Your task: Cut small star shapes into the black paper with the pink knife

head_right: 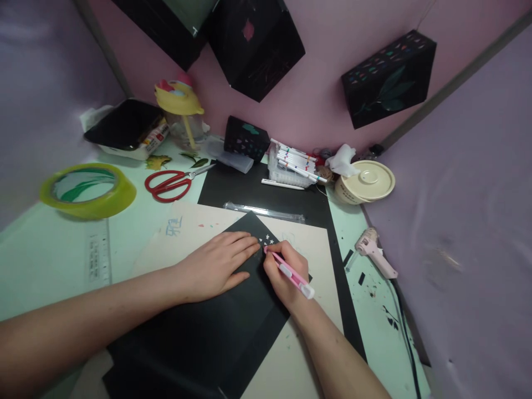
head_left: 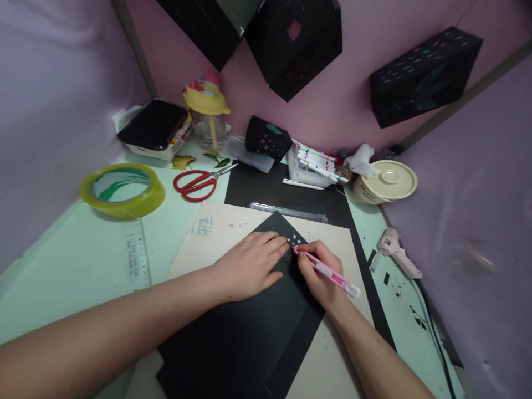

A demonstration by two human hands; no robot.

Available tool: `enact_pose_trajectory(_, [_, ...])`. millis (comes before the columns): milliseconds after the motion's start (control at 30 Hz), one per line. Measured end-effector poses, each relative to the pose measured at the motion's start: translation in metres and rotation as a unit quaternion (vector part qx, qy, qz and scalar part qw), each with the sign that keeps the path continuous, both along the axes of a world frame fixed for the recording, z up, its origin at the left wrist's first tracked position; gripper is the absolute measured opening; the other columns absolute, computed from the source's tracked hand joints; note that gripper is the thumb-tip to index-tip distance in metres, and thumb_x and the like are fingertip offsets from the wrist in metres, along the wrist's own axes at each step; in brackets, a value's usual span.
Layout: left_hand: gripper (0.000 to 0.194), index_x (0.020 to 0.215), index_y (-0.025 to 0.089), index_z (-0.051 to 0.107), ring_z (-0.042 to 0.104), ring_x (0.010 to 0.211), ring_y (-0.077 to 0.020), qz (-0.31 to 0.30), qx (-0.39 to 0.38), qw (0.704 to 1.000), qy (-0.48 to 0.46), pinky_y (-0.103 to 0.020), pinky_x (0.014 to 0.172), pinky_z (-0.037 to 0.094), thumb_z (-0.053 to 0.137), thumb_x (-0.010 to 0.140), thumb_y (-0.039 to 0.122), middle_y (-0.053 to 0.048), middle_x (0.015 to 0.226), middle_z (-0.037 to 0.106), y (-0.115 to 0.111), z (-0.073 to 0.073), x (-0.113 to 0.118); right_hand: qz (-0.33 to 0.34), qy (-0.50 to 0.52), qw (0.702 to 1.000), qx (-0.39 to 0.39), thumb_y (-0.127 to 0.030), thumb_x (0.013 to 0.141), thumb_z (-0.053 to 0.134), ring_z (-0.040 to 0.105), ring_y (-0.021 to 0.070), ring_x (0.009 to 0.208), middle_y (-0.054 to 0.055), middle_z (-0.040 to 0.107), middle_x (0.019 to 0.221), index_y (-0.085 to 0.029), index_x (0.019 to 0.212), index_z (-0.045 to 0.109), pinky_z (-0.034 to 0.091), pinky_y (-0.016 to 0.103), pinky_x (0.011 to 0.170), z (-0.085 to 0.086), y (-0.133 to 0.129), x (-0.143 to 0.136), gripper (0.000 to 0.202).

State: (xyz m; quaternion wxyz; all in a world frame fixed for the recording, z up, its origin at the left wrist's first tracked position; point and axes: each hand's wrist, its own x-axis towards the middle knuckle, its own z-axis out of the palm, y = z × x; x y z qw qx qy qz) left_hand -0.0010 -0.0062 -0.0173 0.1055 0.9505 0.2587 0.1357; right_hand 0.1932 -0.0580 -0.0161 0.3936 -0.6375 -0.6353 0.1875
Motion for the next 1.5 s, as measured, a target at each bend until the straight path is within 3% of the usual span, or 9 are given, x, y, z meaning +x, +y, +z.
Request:
enact_pose_trajectory(900, [0.050,0.135,0.013,0.047,0.040,0.130,-0.0269,0.002,0.004,1.000,-0.002,-0.040,0.107,0.031,0.048,0.094,0.041,-0.009,0.139,0.050,0.0001,0.0002,0.0011,0.018,-0.046,0.999,0.007,-0.023,0.084,0.055,0.058,0.0143,0.058,-0.001,0.065,0.070,-0.022,0.081,0.059,0.045,0.025,0.058,0.0004,-0.0006,-0.0020,0.005])
enact_pose_trajectory(1500, [0.051,0.135,0.013,0.047,0.039,0.130,-0.0273,0.001,0.000,1.000,0.006,-0.039,0.107,0.029,0.050,0.093,0.041,-0.009,0.139,0.050,-0.0003,0.0009,0.0004,0.003,-0.013,1.000,-0.005,-0.020,0.082,0.054,0.059,0.0144,0.059,-0.001,0.065,0.069,-0.021,0.077,0.058,0.044,0.025,0.057,0.0009,0.0018,0.0001,0.007])
